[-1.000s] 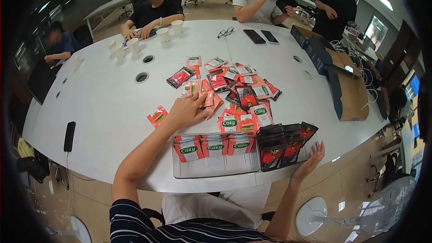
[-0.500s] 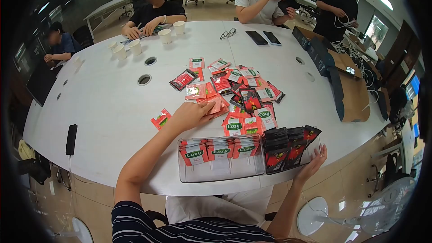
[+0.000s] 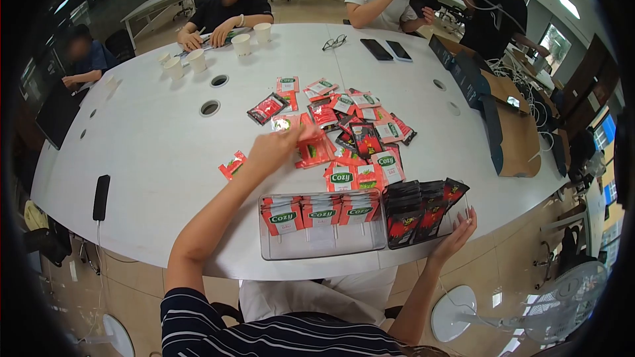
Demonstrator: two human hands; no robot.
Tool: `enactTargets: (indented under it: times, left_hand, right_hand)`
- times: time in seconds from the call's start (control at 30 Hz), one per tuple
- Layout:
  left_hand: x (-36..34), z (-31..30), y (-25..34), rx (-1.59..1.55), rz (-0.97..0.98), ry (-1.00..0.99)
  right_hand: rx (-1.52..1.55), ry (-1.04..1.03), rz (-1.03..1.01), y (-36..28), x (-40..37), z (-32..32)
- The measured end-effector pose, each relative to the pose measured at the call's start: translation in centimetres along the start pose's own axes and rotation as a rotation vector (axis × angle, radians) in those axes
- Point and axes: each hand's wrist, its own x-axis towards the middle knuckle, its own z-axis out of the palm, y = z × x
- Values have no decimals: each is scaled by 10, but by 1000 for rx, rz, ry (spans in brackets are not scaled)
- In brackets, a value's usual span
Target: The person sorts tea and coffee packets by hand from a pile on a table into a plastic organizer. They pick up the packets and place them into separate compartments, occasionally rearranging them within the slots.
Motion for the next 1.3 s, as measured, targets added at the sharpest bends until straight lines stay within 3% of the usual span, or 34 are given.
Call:
enactTargets:
  times: [0.07,0.17,0.37,0.47,0.77,0.87,0.97,1.07,1.17,1.3]
  left_hand:
    - [2,-2,-14,-49,-57,207]
    - [5,-11,-29,-35,-165,163]
    - [-5,18,-40,-103,-74,87]
    - [-3,22,-38,-35,-7,177]
    - [7,-5,-45,-17,-112,-180]
    - [3,-1,-47,-216,-147,122]
    - [11,-3,-55,-481,-341,-31]
    - [16,-23,-36,-1157,-394,0]
    - [15,-68,-5,-1235,-365,-73]
    - [2,-100,24,-1200,-136,-208]
  right_hand:
    - [-2,-7,4,-2,-1,0]
    - [-7,-2,9,-1,-1,0]
    - [-9,-6,2,7,0,-2]
    - [-17,-6,-4,9,1,-3]
    - [-12,-4,30,2,-1,-1]
    - [-27,-16,-35,8,1,-3]
    - [-8,65,-80,-2,-1,2]
    - [-164,179,-312,-15,-7,3]
    - [-158,221,-511,-58,-23,12]
    - [56,-163,-533,-116,-53,38]
